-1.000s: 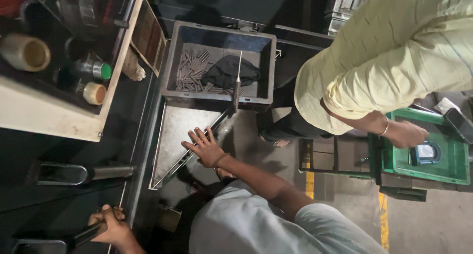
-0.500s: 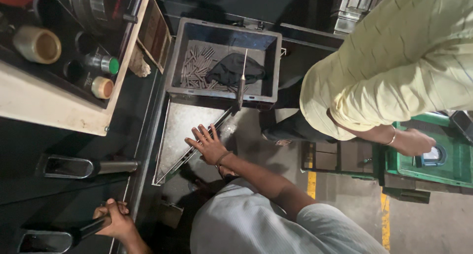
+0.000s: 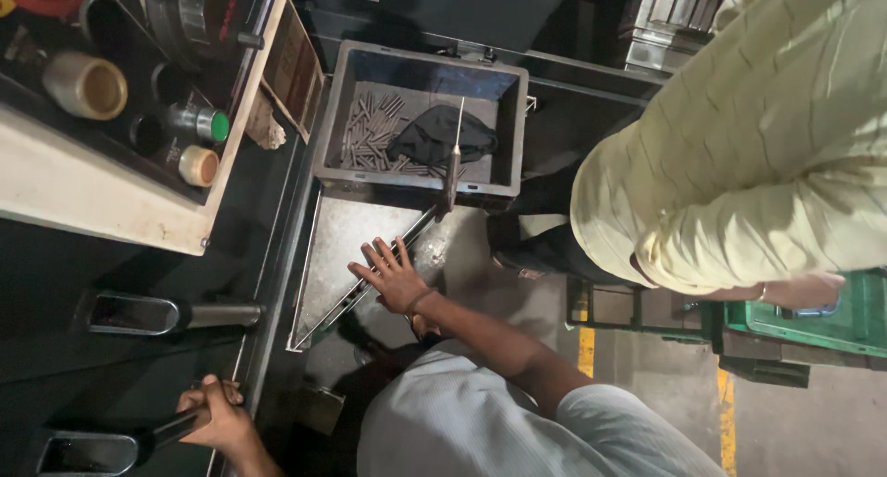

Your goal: The person handles metal rods at a lathe station, feeding a rod into the machine and operating it. They retrieve small machined parts, turn and inspect them by hand, wipe parts with a checkered cloth, and place finished parts into a tray and green bin.

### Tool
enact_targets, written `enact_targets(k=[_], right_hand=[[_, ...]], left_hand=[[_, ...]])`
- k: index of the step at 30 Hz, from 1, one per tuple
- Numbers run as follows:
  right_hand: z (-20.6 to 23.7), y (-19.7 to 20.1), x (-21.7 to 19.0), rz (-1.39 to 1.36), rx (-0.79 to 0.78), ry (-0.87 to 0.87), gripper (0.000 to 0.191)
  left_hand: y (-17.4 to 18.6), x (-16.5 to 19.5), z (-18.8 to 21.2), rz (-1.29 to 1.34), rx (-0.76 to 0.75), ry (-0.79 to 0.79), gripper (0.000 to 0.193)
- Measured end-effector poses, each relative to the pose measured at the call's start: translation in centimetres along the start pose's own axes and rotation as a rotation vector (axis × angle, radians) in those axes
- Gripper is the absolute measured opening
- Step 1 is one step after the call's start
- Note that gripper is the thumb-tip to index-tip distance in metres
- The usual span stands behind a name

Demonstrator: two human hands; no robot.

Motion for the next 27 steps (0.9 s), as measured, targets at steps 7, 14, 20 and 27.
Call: enact_targets(k=[7, 14, 20, 27], right_hand=[[-0.3, 0.1, 0.0, 0.009, -0.035, -0.004, 0.104], [-0.3, -0.2, 0.0, 0.024, 0.003, -0.004, 0.102], [-0.3, -0.3, -0.1, 0.005, 0.038, -0.028, 0.1], [-0.5, -0.7, -0.1, 0.04, 0.03, -0.026, 0.099]], left_hand=[[-0.4, 0.3, 0.1, 0.01, 0.064, 0.02, 0.031], [-1.6, 1.1, 0.0, -0.006, 0.027, -0.008, 0.03], [-1.9, 1.3, 0.1, -0.012, 0.03, 0.002, 0.034], [-2.3, 1.5, -0.1, -0.049, 0.011, -0.01, 0.039]])
Point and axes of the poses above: each hand's wrist, its own z-axis away from the middle knuckle, its own y-axis out of the back of the hand, x = y × z, the point moved 9 cm from there along -z, towards the middle knuckle, and after that the axes turned 15 degrees about z, right-handed, at the moved point
